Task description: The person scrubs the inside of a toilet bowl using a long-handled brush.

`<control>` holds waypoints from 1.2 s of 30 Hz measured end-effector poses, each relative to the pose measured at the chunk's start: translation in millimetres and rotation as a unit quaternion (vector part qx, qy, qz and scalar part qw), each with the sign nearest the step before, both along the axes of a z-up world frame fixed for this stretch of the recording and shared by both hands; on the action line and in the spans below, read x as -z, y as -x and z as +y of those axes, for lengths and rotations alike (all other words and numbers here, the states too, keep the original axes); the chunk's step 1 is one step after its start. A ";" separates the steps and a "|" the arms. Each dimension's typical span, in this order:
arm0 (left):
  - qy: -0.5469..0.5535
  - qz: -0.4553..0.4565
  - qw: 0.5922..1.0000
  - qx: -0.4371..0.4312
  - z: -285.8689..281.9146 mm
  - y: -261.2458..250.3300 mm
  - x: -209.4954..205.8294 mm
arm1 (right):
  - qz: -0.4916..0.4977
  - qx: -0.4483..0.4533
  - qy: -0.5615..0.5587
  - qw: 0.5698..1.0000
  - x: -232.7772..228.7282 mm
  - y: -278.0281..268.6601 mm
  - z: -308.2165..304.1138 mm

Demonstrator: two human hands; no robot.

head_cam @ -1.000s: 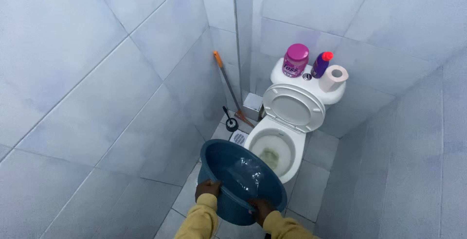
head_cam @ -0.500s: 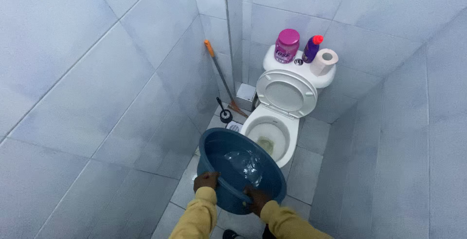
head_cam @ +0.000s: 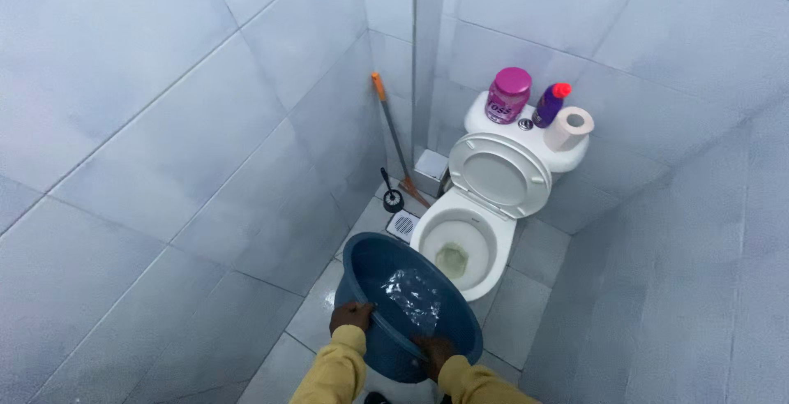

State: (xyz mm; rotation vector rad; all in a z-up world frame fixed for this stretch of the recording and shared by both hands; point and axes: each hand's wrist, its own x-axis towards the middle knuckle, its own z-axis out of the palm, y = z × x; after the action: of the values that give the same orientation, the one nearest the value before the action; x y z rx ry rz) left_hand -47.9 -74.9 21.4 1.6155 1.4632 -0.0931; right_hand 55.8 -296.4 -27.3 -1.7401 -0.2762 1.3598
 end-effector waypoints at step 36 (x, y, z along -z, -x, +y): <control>0.036 0.032 0.999 0.003 -9.4 -28.3 -2.0 | -0.209 -0.294 0.032 0.932 -13.1 -47.2 -11.7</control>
State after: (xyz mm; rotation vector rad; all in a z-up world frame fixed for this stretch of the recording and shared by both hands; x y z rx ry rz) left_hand -19.5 -84.3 23.3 1.5724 1.4876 -0.2003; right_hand 103.0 -308.1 -14.2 -2.0906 -1.0731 1.3875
